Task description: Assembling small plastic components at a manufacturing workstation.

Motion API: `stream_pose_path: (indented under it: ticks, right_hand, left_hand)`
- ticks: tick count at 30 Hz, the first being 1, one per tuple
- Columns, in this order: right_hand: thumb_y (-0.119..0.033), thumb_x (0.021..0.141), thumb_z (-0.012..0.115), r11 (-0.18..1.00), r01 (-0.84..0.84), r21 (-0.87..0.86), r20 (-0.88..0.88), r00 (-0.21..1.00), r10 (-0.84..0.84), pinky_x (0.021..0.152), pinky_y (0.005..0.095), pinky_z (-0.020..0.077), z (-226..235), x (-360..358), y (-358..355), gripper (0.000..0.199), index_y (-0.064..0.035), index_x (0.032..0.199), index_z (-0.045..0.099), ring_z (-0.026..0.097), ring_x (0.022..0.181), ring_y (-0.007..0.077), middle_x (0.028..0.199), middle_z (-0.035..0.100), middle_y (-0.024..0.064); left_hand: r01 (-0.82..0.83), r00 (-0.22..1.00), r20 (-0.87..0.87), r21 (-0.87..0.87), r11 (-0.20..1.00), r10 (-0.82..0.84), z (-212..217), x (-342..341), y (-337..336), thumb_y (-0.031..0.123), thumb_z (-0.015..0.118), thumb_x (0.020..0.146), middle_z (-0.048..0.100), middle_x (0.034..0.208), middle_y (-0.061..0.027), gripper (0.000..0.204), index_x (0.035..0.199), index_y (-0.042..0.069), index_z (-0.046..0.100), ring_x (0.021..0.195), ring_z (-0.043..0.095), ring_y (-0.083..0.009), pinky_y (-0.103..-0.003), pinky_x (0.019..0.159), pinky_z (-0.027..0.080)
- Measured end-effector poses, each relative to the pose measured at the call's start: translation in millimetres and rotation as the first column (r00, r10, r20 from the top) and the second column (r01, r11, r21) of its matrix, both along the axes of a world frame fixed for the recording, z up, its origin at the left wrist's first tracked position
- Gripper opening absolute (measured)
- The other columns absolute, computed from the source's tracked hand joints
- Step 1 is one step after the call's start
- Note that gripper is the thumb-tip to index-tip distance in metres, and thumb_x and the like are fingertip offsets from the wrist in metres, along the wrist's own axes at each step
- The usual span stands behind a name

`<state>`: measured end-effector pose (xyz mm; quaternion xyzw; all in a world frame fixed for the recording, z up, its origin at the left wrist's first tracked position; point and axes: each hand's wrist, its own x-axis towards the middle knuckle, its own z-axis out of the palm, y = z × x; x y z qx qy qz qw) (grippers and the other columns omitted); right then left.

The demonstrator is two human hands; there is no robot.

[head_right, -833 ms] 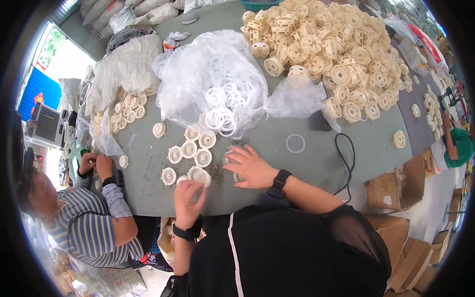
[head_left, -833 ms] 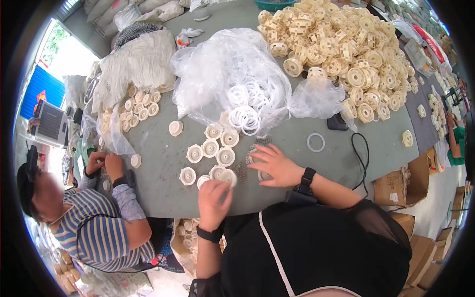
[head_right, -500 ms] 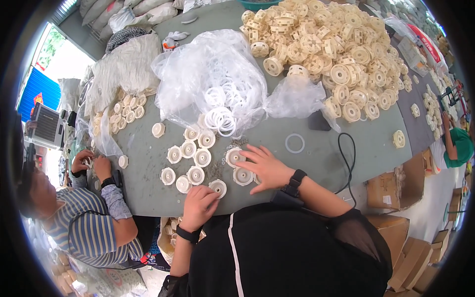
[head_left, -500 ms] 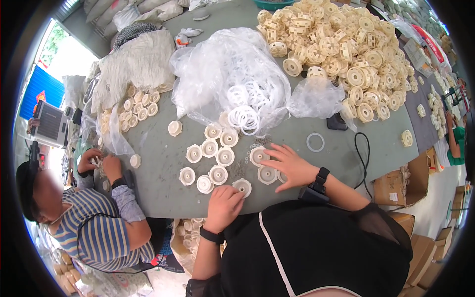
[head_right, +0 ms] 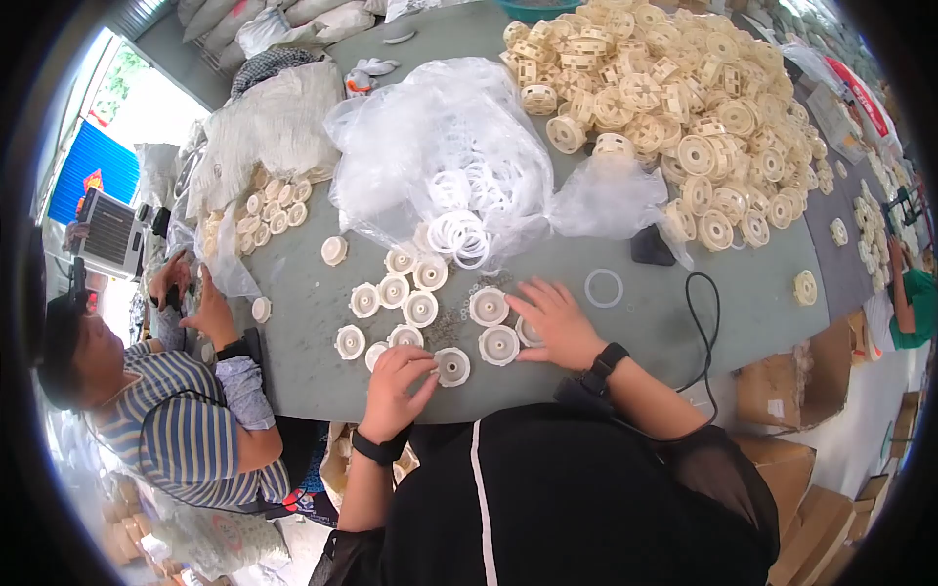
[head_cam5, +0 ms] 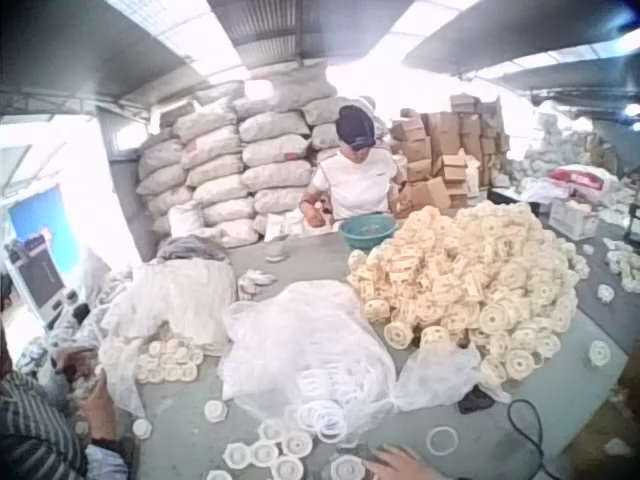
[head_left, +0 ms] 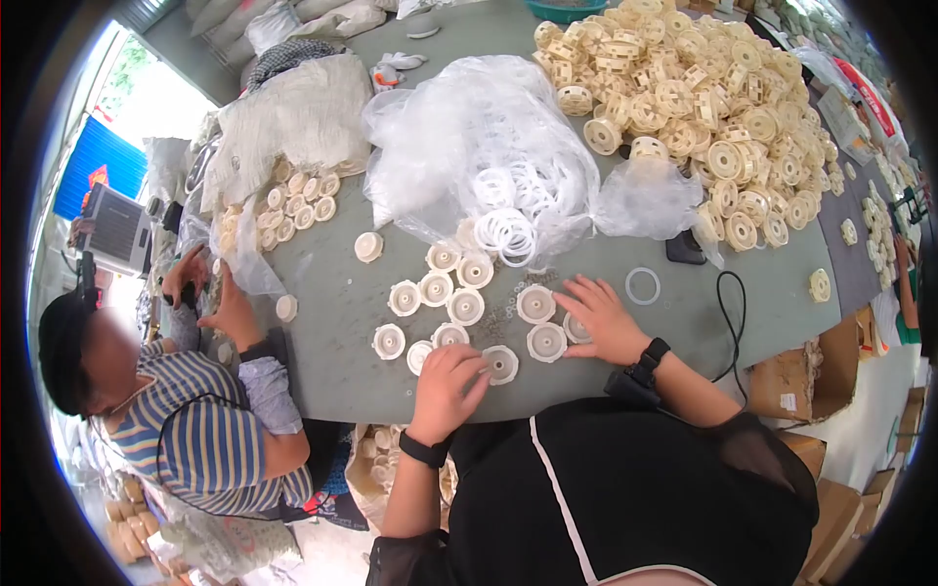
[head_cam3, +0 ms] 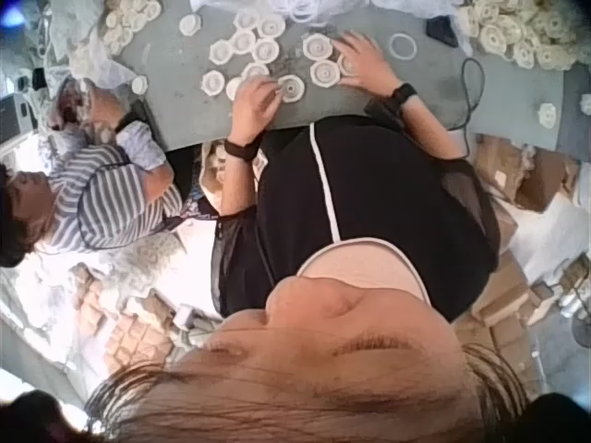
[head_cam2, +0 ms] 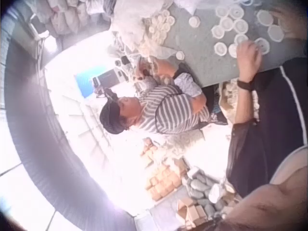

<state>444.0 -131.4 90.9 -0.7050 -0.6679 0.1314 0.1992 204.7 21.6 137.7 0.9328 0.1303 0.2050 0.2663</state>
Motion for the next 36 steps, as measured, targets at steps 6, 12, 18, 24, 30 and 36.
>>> stream_pose_path:
  ticks: [6, 12, 18, 24, 30, 36]
  right_hand:
    - [-0.04, 0.062, 0.073, 1.0, 0.006, -0.017, -0.025, 1.0, -0.007, 0.103, 0.0494, 0.0199, 9.1, 4.2, 1.2, 0.088, -0.01, 0.133, 0.031, 0.026, 0.127, 0.0355, 0.135, 0.032, 0.0178]
    - [-0.025, 0.069, 0.065, 0.999, -0.013, 0.046, -0.313, 0.949, 0.027, 0.104, 0.0457, 0.0223, 5.3, 24.0, -1.1, 0.071, -0.0073, 0.131, 0.035, 0.028, 0.126, 0.036, 0.135, 0.033, 0.0188]
    - [-0.015, 0.079, 0.055, 0.981, 0.182, 0.074, -0.372, 0.917, -0.142, 0.103, 0.0384, 0.0268, 11.9, 27.2, 23.5, 0.055, -0.0015, 0.129, 0.036, 0.033, 0.124, 0.033, 0.133, 0.036, 0.0202]
    - [-0.015, 0.08, 0.055, 0.991, 0.102, 0.084, -0.457, 0.888, -0.052, 0.101, 0.0365, 0.0295, 2.0, 19.8, 23.9, 0.054, -0.0021, 0.129, 0.036, 0.038, 0.122, 0.0307, 0.13, 0.041, 0.0177]
    - [-0.01, 0.082, 0.052, 0.905, 0.421, 0.058, -0.542, 0.775, -0.325, 0.095, 0.0343, 0.0364, 4.2, 26.3, 0.6, 0.043, -0.0024, 0.123, 0.044, 0.047, 0.113, 0.0296, 0.121, 0.049, 0.0172]
    - [0.002, 0.08, 0.049, 0.595, 0.569, 0.568, -0.239, 0.805, -0.542, 0.072, 0.033, 0.0444, 47.8, 65.7, 7.5, 0.022, -0.0018, 0.1, 0.058, 0.057, 0.082, 0.0258, 0.094, 0.057, 0.011]
  left_hand:
    - [-0.115, 0.993, -0.009, 0.017, 0.993, 0.115, 8.1, -14.4, 20.4, 0.006, 0.066, 0.067, 0.058, 0.09, -0.0076, 0.019, 0.085, 0.006, 0.06, 0.087, 0.055, -0.0275, -0.037, 0.079, 0.042]
    - [-0.228, 0.97, -0.092, -0.048, 0.972, 0.223, -4.3, -17.7, 19.5, 0.007, 0.067, 0.068, 0.057, 0.101, -0.0113, 0.025, 0.091, 0.004, 0.06, 0.097, 0.053, -0.0299, -0.039, 0.084, 0.041]
    - [-0.146, 0.978, -0.161, -0.055, 0.988, 0.135, -4.2, -8.4, 17.8, 0.009, 0.066, 0.07, 0.054, 0.114, -0.0126, 0.029, 0.098, 0.005, 0.059, 0.111, 0.048, -0.0327, -0.04, 0.091, 0.039]
    - [-0.169, 0.984, -0.087, -0.173, 0.97, 0.155, 11.4, -16.7, 33.5, 0.008, 0.065, 0.073, 0.055, 0.114, -0.013, 0.028, 0.101, 0.005, 0.059, 0.111, 0.049, -0.032, -0.038, 0.091, 0.041]
    - [-0.32, 0.947, -0.109, -0.258, 0.912, 0.301, 15.7, -26.9, 66.2, 0.007, 0.063, 0.074, 0.058, 0.106, -0.014, 0.021, 0.095, 0.002, 0.062, 0.098, 0.055, -0.0293, -0.035, 0.085, 0.043]
    - [-0.259, 0.964, -0.122, -0.238, 0.936, 0.236, 16.0, -8.5, 64.0, 0.007, 0.062, 0.074, 0.059, 0.105, -0.0142, 0.021, 0.095, 0.002, 0.061, 0.098, 0.055, -0.0299, -0.035, 0.086, 0.042]
